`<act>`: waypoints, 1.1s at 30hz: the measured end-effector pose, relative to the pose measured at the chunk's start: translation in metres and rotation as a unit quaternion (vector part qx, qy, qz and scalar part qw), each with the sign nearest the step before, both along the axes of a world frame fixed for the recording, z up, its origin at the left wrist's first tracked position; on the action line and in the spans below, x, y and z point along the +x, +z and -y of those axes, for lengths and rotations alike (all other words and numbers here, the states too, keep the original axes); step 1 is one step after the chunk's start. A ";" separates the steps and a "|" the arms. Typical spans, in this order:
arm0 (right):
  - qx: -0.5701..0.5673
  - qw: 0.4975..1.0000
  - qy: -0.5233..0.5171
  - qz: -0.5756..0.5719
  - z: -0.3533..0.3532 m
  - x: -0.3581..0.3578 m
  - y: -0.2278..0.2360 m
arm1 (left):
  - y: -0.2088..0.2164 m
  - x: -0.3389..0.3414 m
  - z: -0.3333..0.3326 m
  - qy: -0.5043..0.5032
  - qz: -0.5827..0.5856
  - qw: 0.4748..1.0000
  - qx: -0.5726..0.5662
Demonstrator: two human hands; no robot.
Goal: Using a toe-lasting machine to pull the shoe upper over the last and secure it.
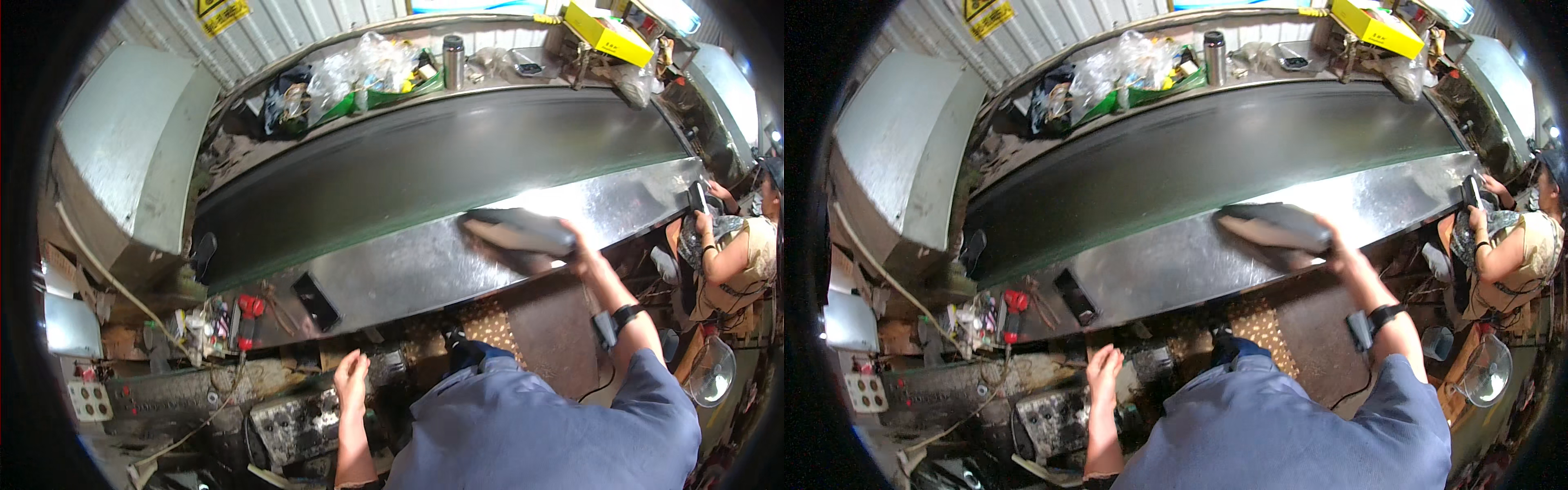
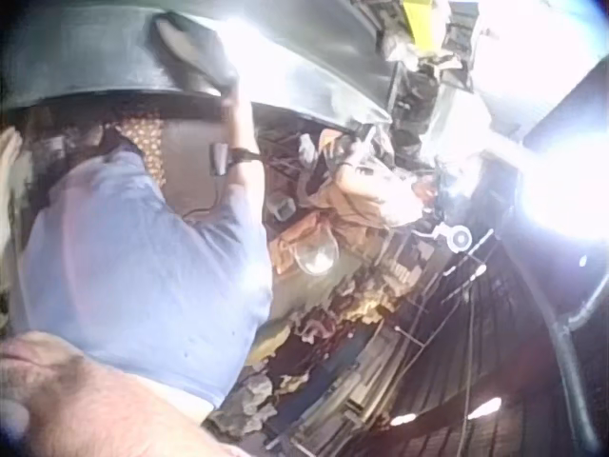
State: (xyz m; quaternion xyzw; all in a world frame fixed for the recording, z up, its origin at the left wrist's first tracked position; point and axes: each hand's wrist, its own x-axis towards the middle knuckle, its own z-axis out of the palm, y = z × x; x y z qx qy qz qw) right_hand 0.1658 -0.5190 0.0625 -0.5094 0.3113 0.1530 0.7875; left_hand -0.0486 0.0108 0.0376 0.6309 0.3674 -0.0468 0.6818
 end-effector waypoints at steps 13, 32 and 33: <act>-0.554 0.819 -0.038 0.147 0.021 -0.006 -0.156 | -0.019 0.060 -0.042 -0.119 -0.057 0.930 0.342; -0.611 0.714 0.268 0.213 -0.146 -0.094 -0.068 | -0.062 0.118 -0.056 -0.097 0.008 0.887 0.451; -0.634 0.696 0.243 0.234 -0.145 -0.091 -0.072 | -0.054 0.120 -0.057 -0.098 0.021 0.909 0.404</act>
